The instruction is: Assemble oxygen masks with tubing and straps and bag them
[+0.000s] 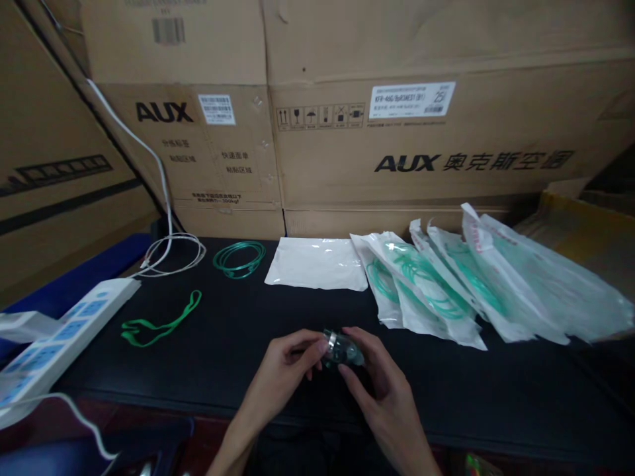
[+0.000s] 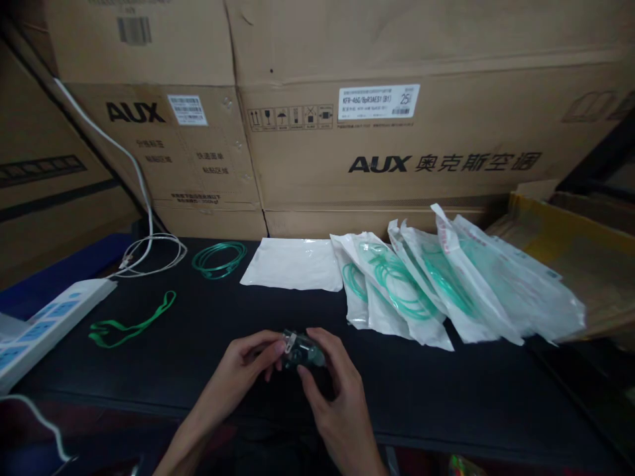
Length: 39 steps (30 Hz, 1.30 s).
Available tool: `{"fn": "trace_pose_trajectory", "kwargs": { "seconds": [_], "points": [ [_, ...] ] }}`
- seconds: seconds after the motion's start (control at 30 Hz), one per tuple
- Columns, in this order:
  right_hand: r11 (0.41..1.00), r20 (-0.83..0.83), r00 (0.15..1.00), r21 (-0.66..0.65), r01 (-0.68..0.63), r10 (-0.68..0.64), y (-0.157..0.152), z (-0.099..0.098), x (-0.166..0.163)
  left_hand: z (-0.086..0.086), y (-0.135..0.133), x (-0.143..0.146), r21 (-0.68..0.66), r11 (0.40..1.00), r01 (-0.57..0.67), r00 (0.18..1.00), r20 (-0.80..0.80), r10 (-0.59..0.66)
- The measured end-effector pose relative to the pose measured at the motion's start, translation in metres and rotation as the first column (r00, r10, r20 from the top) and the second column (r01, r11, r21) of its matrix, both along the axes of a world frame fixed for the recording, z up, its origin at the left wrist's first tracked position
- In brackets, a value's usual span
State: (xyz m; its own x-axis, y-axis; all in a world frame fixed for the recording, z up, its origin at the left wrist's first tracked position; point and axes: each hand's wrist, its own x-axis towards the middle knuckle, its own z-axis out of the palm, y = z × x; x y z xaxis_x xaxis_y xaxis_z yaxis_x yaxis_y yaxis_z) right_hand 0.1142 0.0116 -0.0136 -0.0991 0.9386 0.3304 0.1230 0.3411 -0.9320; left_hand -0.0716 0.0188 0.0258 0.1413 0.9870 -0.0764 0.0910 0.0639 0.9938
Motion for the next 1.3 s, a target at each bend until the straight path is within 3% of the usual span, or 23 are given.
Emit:
{"fn": "trace_pose_trajectory", "kwargs": {
  "seconds": [0.17, 0.3, 0.47, 0.6, 0.7, 0.8, 0.9, 1.03, 1.3],
  "points": [
    [0.998, 0.008, 0.998, -0.044, -0.055, 0.056, 0.001, 0.002, 0.003, -0.003, -0.007, 0.0, -0.031, 0.999, 0.019, 0.991, 0.131, -0.015],
    [0.994, -0.025, 0.997, -0.083, -0.069, 0.067, 0.0, 0.002, 0.004, -0.007, -0.013, 0.0, -0.015, 1.0, 0.012, 0.993, 0.119, -0.01],
    [0.975, -0.075, 0.993, -0.195, -0.106, 0.093, 0.0, 0.01, 0.004, -0.007, -0.014, -0.001, 0.157, 0.988, 0.001, 0.999, -0.046, 0.006],
    [0.937, -0.153, 0.976, -0.291, -0.195, 0.155, 0.002, 0.021, 0.008, -0.009, -0.013, -0.001, 0.375, 0.927, 0.022, 0.993, -0.116, 0.023],
    [0.927, -0.214, 0.959, -0.286, -0.241, 0.184, 0.004, 0.025, 0.009, -0.01, -0.013, -0.001, 0.423, 0.904, 0.058, 0.991, -0.135, -0.001],
    [0.942, -0.217, 0.96, -0.244, -0.229, 0.177, 0.003, 0.023, 0.009, -0.006, -0.014, -0.002, 0.354, 0.931, 0.092, 0.991, -0.123, -0.051],
    [0.968, -0.197, 0.968, -0.164, -0.189, 0.155, 0.002, 0.019, 0.006, 0.0, -0.014, -0.005, 0.188, 0.974, 0.125, 0.992, -0.057, -0.117],
    [0.987, -0.111, 0.984, -0.06, -0.149, 0.142, -0.001, 0.012, 0.006, 0.002, -0.015, -0.006, 0.014, 0.996, 0.086, 0.995, 0.049, -0.087],
    [0.989, 0.054, 0.989, -0.063, -0.135, 0.139, -0.002, 0.009, 0.007, -0.007, -0.013, -0.004, -0.023, 0.999, 0.027, 0.998, 0.061, -0.026]
  ]
}}
